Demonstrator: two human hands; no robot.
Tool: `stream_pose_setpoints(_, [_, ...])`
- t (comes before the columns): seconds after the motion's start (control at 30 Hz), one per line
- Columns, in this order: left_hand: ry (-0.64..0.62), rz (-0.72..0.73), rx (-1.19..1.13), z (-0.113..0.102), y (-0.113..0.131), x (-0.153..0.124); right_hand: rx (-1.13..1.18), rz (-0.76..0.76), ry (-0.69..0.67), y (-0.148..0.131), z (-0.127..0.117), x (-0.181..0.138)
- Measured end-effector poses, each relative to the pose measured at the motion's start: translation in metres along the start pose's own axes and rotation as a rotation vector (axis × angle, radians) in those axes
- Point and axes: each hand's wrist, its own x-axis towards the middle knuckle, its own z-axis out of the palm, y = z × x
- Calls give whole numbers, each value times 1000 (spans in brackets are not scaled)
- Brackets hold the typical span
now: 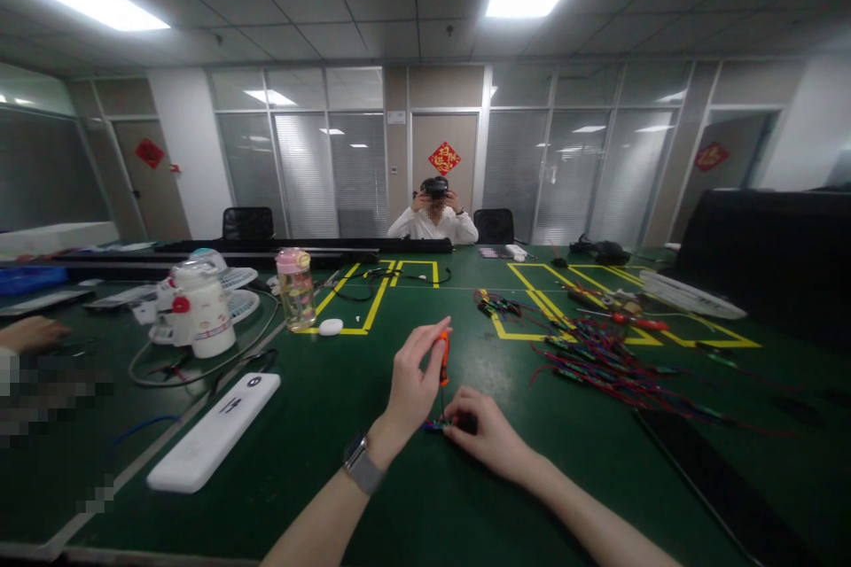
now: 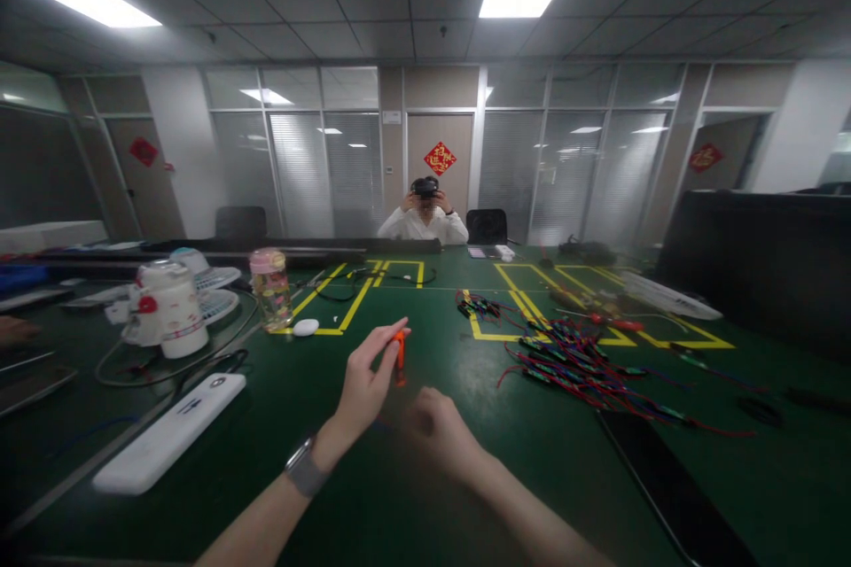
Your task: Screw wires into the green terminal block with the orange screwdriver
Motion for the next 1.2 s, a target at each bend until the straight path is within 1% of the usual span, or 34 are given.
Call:
stream_pose_setpoints(0.13, [94,-34,60,1,-1,0,2,11,-3,1,0,0])
stream_pose_setpoints(0.17, [100,-43,66,1,0,-1,2,15,-3,2,0,0])
stream_pose_setpoints(0.37, [-28,-44,-41,0,3,0,1,9,-15,3,1,0])
stream_pose_setpoints(0.43, [-22,-48,-42,0,3,0,4,3,-14,4,1,0])
stream_pose_setpoints(0.6, [71,-10,42,2,2,-1,-14,-2,-5,6,2,0])
stream_pose_setpoints(0.67, [51,-11,39,2,3,-1,-26,-11,-2,7,2,0])
stream_pose_setpoints(0.77, [-30,-4,-23,3,5,-3,-26,-20,-5,7,2,0])
stream_pose_setpoints(0.83, [-50,-1,-55,3,5,-3,-22,-19,-7,8,2,0])
stream_pose_setpoints(0.9, [-34,-4,-41,4,4,-4,-21,-13,-9,8,1,0])
stream_pose_setpoints(1.07, [59,9,69,4,2,-5,-18,-19,-5,8,2,-1])
stream_pose_setpoints(1.2, [-5,-5,16,3,4,-4,-14,-33,-6,10,2,-1])
